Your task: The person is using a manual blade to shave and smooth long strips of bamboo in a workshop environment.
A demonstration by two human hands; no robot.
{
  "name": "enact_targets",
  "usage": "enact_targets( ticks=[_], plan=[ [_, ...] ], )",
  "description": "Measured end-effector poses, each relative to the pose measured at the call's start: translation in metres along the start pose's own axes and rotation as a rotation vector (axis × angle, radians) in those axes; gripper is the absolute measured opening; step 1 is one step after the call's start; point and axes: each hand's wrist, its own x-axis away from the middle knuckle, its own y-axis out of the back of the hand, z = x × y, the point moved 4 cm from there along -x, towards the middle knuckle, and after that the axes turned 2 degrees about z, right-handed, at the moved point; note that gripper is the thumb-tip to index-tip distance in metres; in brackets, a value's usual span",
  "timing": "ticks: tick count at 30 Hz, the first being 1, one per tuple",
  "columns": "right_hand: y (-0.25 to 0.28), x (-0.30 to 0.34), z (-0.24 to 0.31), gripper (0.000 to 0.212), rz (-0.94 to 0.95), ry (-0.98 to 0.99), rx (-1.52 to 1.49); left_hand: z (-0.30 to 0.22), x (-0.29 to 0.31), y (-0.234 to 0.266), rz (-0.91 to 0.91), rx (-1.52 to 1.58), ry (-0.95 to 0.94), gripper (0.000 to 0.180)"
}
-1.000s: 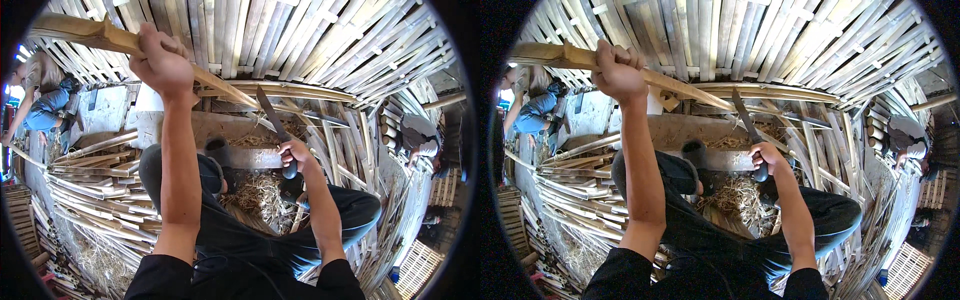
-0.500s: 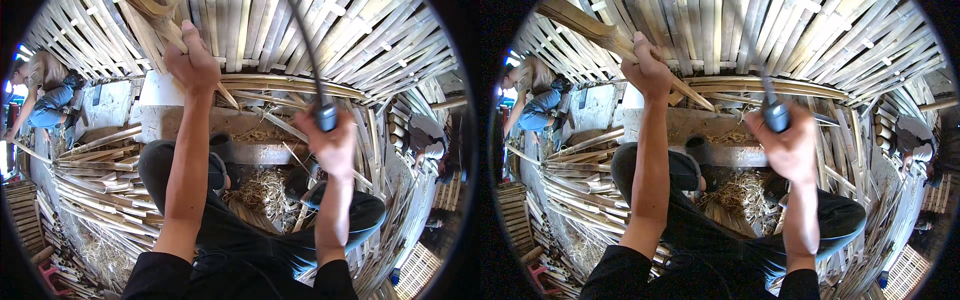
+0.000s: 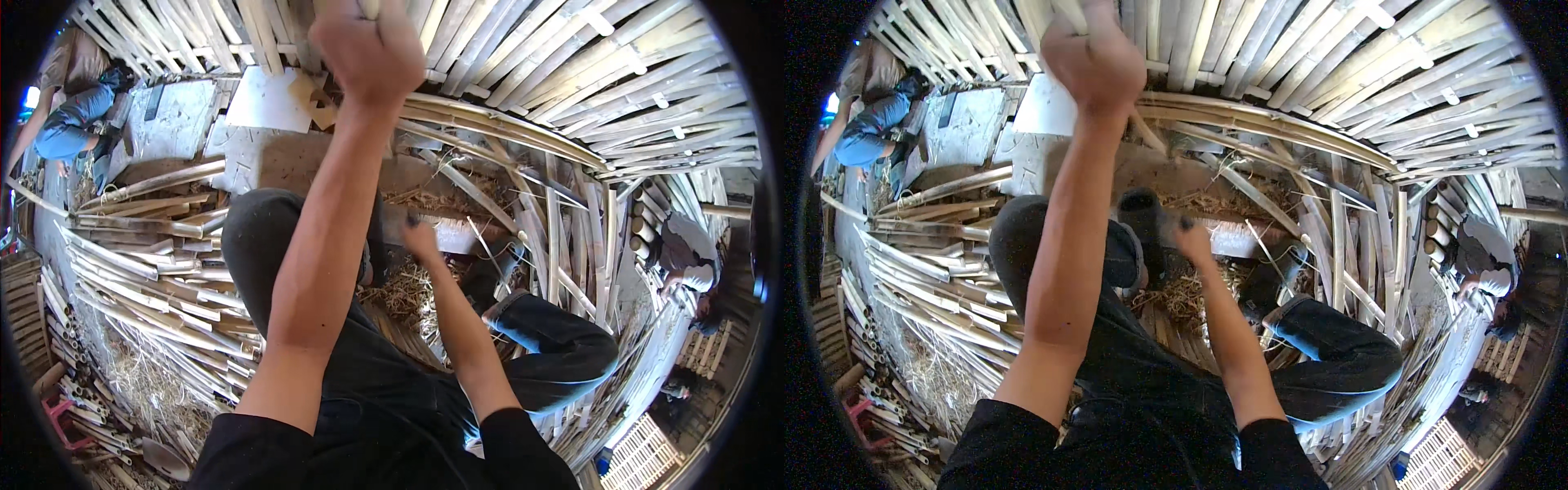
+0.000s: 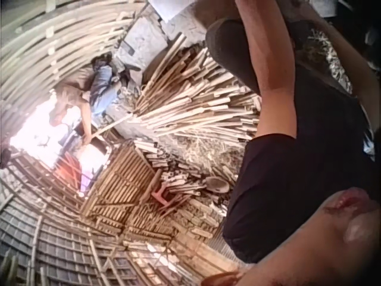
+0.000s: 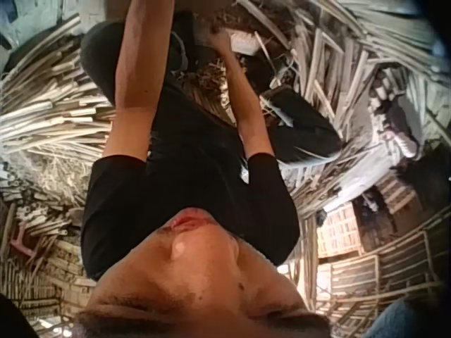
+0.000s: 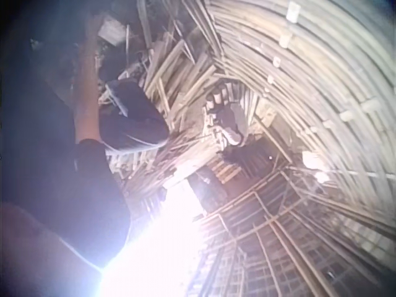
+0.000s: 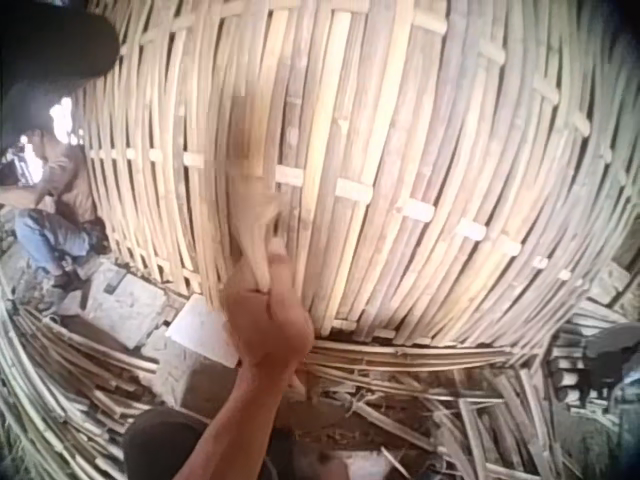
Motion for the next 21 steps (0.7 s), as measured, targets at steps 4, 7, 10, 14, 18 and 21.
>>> enact_targets(
  ticks=[4, 7, 10, 14, 18, 21],
  plan=[
    [-0.036, 0.000, -0.007, 0.035, -0.087, -0.090, 0.027, 0.010, -0.006, 0.013, -0.083, -0.044, -0.270, 0.035],
    [-0.002, -0.034, -0.067, 0.029, -0.007, -0.267, -0.084, 0.001, 0.004, -0.013, 0.112, 0.123, 0.129, 0.040],
    [0.018, -0.021, -0.005, 0.027, 0.945, -0.658, -1.461, 0.011, 0.000, 0.003, 0.055, 0.106, 0.025, 0.043],
    [0.041, -0.011, -0.007, 0.032, 0.487, -0.564, -1.382, 0.003, 0.010, -0.004, 0.059, 0.096, -0.041, 0.031],
    [0.105, 0.005, 0.047, 0.030, -0.083, -0.227, -0.547, 0.008, 0.005, 0.014, 0.037, 0.106, 0.082, 0.036],
    [0.200, 0.042, 0.151, 0.025, -0.357, 0.301, -0.217, 0.019, 0.000, 0.022, 0.010, 0.111, 0.111, 0.041]
  ],
)
